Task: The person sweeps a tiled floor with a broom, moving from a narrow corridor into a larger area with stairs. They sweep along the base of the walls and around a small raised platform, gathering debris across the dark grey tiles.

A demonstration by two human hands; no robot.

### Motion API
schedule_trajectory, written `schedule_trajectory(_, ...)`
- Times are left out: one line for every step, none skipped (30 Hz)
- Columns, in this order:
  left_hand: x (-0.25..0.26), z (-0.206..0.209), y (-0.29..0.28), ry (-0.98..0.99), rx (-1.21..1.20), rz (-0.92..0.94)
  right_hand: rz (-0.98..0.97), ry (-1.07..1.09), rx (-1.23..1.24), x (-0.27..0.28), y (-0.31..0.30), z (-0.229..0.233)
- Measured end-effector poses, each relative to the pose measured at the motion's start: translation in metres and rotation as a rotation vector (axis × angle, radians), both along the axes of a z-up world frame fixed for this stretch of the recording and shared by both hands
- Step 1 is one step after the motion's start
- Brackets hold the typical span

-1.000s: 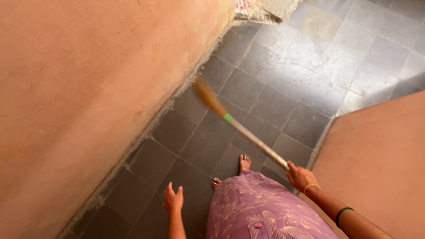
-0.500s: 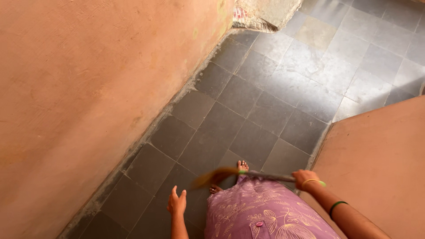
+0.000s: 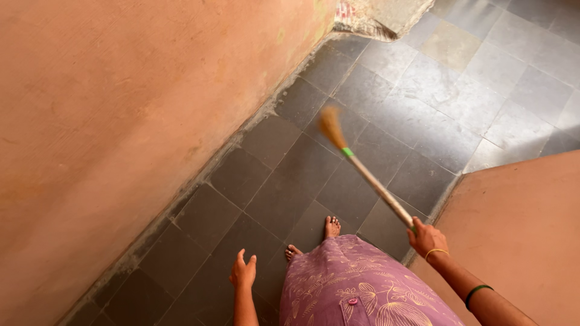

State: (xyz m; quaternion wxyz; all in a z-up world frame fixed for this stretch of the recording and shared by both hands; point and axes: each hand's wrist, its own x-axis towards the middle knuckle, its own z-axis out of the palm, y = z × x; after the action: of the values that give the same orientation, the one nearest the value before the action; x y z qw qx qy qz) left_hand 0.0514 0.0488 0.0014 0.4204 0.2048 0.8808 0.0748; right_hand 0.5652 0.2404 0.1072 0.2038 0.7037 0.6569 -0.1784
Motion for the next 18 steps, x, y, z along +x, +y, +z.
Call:
schedule_trajectory(0.001,0.0,0.0,-0.004,-0.01,0.003,0.045,0.023,-0.036,-0.004,-0.002,-0.001)
schedule_trajectory(0.003,-0.001,0.0,-0.008,-0.021,0.006,0.09,0.045,-0.072,-0.008,-0.002,-0.002)
schedule_trajectory(0.004,-0.001,0.0,-0.011,-0.029,0.009,0.159,0.053,-0.116,-0.013,-0.002,-0.005)
schedule_trajectory(0.006,0.0,0.001,-0.006,-0.015,0.006,0.228,0.061,-0.161,-0.02,-0.002,-0.01)
schedule_trajectory(0.007,0.001,0.0,0.001,-0.002,0.006,0.299,0.07,-0.208,-0.027,-0.001,-0.015)
schedule_trajectory(0.008,0.002,-0.001,0.008,0.01,0.005,0.335,0.084,-0.233,-0.034,0.003,-0.021)
schedule_trajectory(0.008,0.003,-0.002,0.015,0.009,-0.002,0.368,0.098,-0.256,-0.042,0.007,-0.027)
schedule_trajectory(0.007,0.005,-0.004,0.023,0.008,-0.009,0.402,0.111,-0.279,-0.05,0.011,-0.034)
schedule_trajectory(0.007,0.006,-0.003,0.028,0.009,-0.016,0.439,0.091,-0.308,-0.059,0.014,-0.042)
schedule_trajectory(0.005,0.007,-0.002,0.028,-0.011,-0.02,0.477,0.07,-0.336,-0.069,0.015,-0.051)
schedule_trajectory(0.004,0.009,-0.004,0.026,-0.036,-0.027,0.511,0.049,-0.368,-0.073,0.015,-0.056)
schedule_trajectory(0.005,0.01,-0.006,0.025,-0.06,-0.034,0.484,0.045,-0.386,-0.071,0.016,-0.059)
schedule_trajectory(0.006,0.012,-0.006,0.041,-0.064,-0.033,0.459,0.045,-0.4,-0.07,0.02,-0.062)
schedule_trajectory(0.007,0.014,-0.008,0.058,-0.068,-0.033,0.434,0.046,-0.414,-0.066,0.024,-0.062)
schedule_trajectory(0.005,0.015,-0.008,0.076,-0.068,-0.032,0.395,-0.002,-0.424,-0.057,0.031,-0.058)
schedule_trajectory(0.004,0.016,-0.006,0.089,-0.06,-0.028,0.356,-0.049,-0.433,-0.044,0.04,-0.052)
schedule_trajectory(0.006,0.017,-0.008,0.098,-0.056,-0.02,0.258,-0.056,-0.425,-0.03,0.046,-0.044)
schedule_trajectory(0.007,0.017,-0.009,0.107,-0.051,-0.012,0.16,-0.063,-0.414,-0.015,0.052,-0.036)
